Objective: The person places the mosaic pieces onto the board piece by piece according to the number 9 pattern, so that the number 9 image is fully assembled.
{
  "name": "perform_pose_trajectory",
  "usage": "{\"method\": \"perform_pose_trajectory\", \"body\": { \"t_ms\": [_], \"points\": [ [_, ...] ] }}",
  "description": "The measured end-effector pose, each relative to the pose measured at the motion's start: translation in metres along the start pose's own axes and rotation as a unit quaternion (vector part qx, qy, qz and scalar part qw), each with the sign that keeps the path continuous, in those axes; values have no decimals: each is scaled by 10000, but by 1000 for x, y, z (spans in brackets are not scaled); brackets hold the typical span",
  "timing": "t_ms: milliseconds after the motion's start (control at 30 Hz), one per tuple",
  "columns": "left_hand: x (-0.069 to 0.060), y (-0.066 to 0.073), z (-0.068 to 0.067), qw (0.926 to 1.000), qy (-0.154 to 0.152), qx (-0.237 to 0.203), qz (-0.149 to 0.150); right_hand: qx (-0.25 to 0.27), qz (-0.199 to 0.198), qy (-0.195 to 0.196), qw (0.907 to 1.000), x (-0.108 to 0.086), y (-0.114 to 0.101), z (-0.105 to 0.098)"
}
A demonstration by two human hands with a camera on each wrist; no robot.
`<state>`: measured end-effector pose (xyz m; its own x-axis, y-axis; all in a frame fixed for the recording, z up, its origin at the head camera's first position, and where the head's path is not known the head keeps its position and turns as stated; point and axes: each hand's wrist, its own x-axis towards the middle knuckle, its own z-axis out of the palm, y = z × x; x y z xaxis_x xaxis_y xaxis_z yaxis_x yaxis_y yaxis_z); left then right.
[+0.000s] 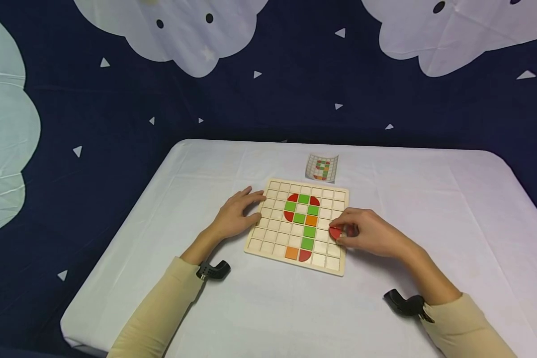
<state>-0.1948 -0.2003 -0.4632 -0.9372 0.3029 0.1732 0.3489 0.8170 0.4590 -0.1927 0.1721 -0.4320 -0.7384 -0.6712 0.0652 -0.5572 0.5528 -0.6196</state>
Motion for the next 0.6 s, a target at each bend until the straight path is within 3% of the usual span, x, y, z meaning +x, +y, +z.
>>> {"method": "perform_pose_trajectory", "body": {
  "t_ms": [600],
  "points": [
    [1,0,0,10000,-30,-16,-48,22,-289,-285,9992,24,-17,13]
  ]
}}
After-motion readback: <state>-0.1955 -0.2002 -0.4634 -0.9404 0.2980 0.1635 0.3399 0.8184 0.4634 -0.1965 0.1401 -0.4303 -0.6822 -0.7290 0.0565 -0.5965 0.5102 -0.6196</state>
